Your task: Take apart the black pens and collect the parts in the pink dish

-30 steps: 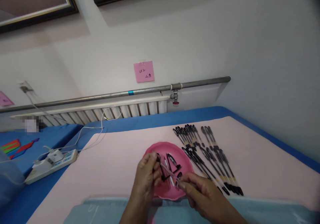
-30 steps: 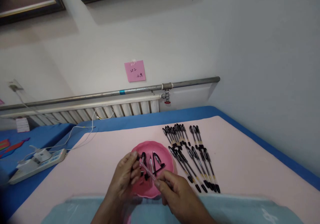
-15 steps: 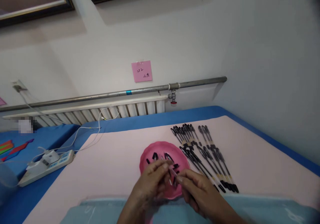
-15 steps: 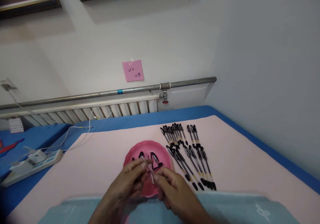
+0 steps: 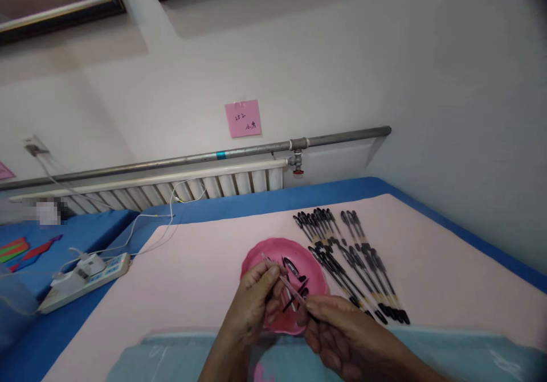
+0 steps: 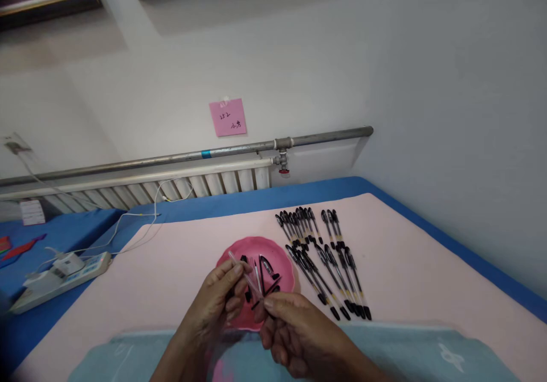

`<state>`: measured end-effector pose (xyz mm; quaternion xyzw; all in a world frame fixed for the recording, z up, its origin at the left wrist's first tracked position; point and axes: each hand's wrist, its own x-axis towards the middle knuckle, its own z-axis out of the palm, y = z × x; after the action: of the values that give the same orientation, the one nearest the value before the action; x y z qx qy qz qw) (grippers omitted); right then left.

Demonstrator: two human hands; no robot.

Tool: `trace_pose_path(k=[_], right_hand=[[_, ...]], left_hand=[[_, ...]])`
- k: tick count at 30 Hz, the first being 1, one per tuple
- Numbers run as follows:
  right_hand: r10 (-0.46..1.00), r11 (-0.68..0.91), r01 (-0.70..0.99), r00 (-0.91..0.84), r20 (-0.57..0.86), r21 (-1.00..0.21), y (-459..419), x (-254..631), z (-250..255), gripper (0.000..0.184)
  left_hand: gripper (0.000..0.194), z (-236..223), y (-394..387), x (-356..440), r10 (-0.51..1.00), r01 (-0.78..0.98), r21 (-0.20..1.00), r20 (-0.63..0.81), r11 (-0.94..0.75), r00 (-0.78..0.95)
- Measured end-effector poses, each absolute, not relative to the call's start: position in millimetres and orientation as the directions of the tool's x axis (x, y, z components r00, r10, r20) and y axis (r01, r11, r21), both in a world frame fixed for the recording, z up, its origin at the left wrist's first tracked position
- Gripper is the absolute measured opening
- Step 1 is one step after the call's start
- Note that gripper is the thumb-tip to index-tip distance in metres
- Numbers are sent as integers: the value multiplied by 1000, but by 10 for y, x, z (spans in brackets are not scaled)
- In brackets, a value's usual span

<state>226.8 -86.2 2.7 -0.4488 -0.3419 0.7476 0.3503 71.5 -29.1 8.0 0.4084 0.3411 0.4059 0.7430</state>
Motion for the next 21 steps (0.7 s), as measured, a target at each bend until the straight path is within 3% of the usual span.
trace_pose_path(k=[5, 11, 16, 21], right_hand=[[840, -513, -306, -369, -397, -802, -886, 2252, 46, 32], [909, -373, -117, -244, -338, -920, -860, 2238, -35, 30], [833, -546, -262, -266, -484, -796, -869, 2218, 54, 38], [889, -451, -304, -233, -394, -839, -853, 2220, 44, 29]], left_hand=[[31, 58, -267, 701, 894, -358, 888, -114, 287, 433], [29, 26, -253, 739, 926, -353, 904, -107, 243, 363], [25, 33, -256, 726, 935, -367, 905, -84, 216, 343], [26, 43, -255, 720, 942, -376, 905, -71, 199, 329]])
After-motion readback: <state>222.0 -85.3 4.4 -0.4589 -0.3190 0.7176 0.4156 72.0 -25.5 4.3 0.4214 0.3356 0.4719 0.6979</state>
